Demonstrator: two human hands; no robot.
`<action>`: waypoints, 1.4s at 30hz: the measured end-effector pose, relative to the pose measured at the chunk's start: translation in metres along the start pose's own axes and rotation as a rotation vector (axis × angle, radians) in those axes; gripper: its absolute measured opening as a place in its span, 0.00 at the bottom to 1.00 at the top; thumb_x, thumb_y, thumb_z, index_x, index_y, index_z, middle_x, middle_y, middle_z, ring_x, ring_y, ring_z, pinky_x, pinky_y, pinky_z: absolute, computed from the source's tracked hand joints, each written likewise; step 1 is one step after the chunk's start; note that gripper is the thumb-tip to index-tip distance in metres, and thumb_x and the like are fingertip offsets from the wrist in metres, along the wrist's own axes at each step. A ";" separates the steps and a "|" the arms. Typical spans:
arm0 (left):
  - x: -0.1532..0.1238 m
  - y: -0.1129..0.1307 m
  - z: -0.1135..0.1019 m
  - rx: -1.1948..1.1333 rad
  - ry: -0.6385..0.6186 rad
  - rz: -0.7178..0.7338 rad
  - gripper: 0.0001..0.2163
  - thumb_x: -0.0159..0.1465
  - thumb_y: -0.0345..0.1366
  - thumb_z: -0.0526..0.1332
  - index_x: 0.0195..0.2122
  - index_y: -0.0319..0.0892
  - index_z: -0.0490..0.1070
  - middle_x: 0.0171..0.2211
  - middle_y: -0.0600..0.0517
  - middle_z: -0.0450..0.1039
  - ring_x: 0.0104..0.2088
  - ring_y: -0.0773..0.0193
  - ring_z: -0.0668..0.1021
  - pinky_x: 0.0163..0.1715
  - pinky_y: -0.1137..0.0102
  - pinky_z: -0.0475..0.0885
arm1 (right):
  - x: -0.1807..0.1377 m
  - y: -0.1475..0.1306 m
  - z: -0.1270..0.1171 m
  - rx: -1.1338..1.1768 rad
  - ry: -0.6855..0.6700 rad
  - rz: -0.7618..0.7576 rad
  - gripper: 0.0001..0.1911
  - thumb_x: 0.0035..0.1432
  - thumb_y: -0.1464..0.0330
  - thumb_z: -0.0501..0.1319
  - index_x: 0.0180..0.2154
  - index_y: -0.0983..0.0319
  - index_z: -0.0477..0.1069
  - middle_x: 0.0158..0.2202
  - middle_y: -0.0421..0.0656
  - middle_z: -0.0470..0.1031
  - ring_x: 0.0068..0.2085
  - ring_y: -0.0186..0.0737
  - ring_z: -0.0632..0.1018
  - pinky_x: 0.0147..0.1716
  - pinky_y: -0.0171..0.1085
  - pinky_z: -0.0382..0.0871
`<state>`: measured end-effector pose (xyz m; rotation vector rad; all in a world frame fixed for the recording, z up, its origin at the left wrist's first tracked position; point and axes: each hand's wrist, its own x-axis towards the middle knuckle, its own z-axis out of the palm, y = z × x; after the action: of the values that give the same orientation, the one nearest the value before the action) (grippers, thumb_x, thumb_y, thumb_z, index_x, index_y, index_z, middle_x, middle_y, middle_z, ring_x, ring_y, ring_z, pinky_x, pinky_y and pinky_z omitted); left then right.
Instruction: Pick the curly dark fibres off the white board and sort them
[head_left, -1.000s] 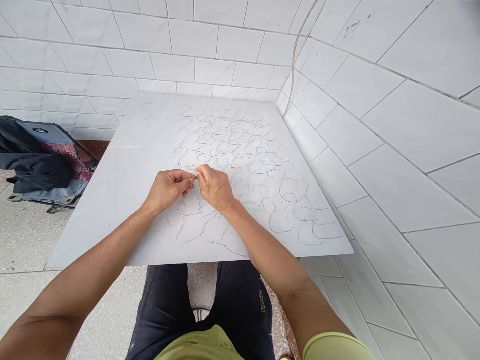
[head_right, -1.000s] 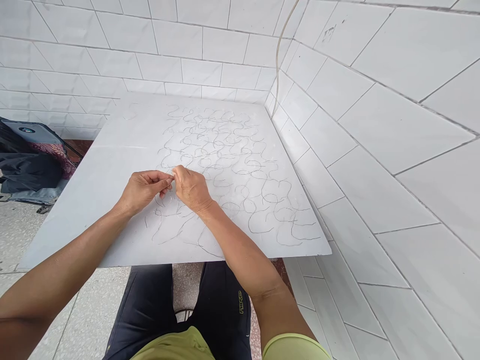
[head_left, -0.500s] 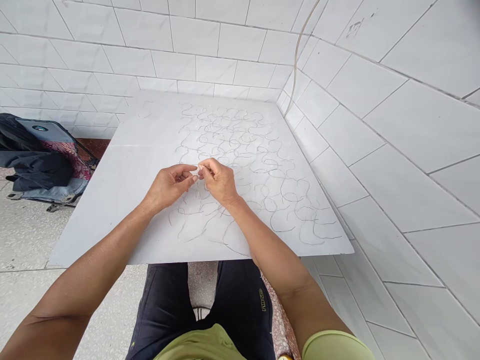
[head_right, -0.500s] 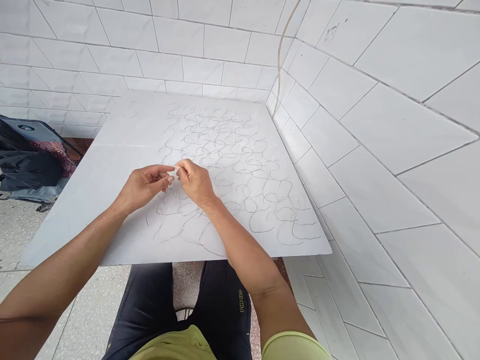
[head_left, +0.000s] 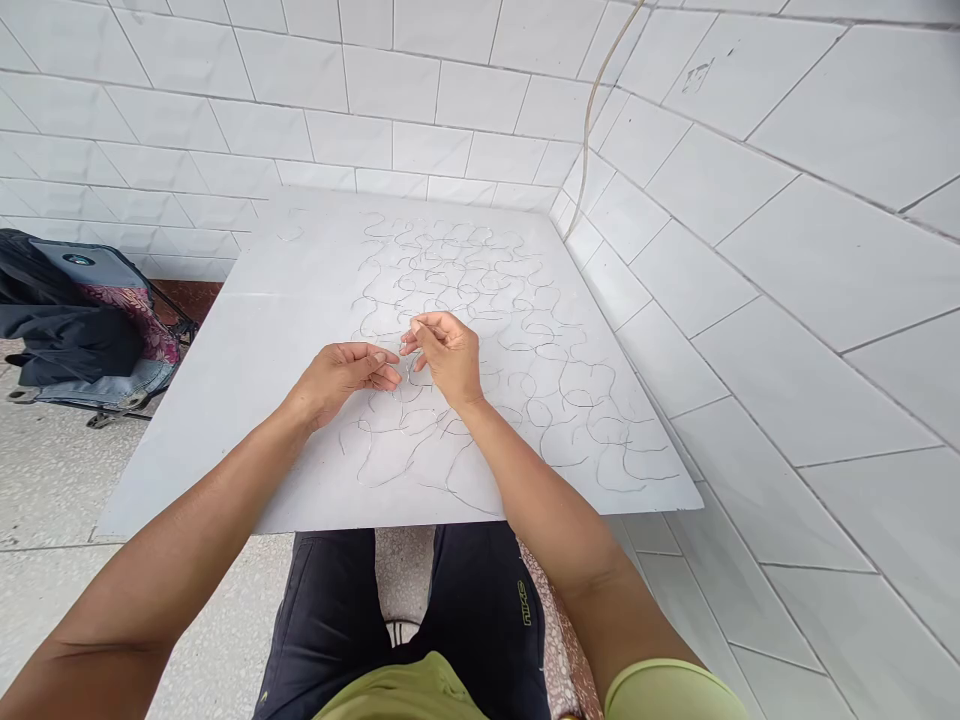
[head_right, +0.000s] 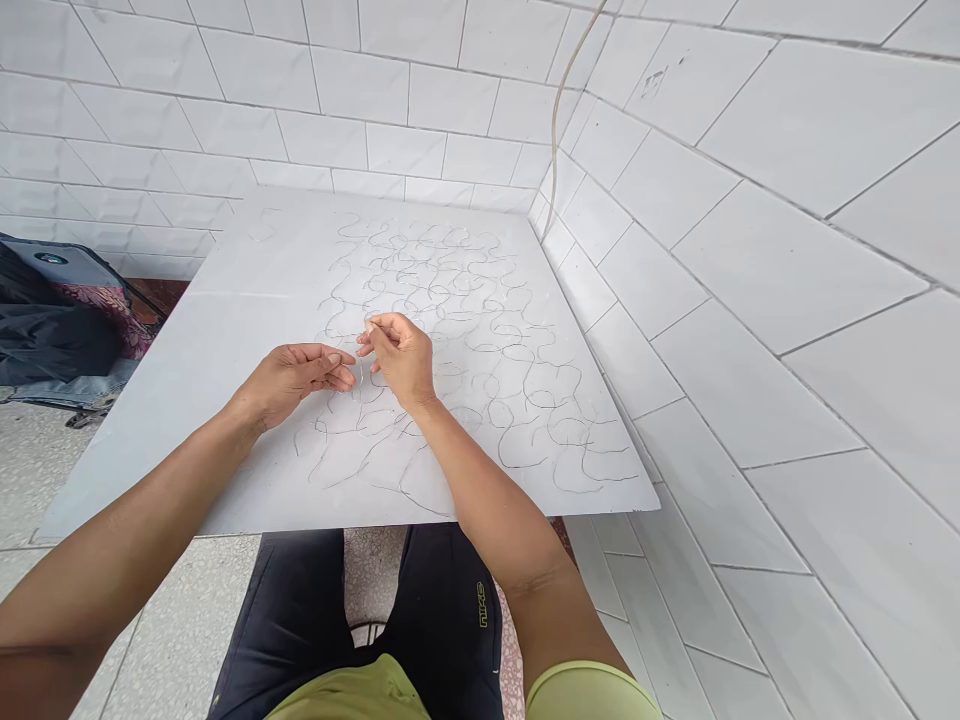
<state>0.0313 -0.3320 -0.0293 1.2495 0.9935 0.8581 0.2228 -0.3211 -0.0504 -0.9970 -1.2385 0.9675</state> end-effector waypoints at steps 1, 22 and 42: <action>0.000 0.001 0.000 0.016 0.012 0.014 0.15 0.65 0.46 0.70 0.43 0.39 0.83 0.37 0.43 0.84 0.37 0.55 0.84 0.52 0.53 0.76 | 0.001 -0.002 -0.002 0.057 -0.024 0.043 0.15 0.66 0.53 0.66 0.43 0.58 0.74 0.37 0.43 0.82 0.35 0.40 0.84 0.24 0.32 0.74; -0.006 -0.006 0.013 0.583 0.288 0.283 0.14 0.73 0.43 0.54 0.42 0.42 0.78 0.31 0.51 0.79 0.23 0.65 0.74 0.26 0.69 0.69 | -0.001 -0.005 0.002 0.298 -0.281 0.274 0.23 0.60 0.47 0.69 0.41 0.61 0.79 0.40 0.47 0.78 0.38 0.38 0.79 0.22 0.30 0.67; -0.004 -0.003 0.015 0.451 0.360 0.224 0.15 0.71 0.44 0.57 0.47 0.40 0.78 0.33 0.48 0.81 0.22 0.65 0.77 0.26 0.68 0.72 | -0.007 0.002 0.011 0.291 -0.297 0.267 0.23 0.61 0.46 0.68 0.32 0.60 0.73 0.29 0.40 0.71 0.27 0.33 0.72 0.19 0.30 0.62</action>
<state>0.0435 -0.3412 -0.0316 1.6461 1.4064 1.0969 0.2113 -0.3265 -0.0534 -0.8192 -1.1774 1.5025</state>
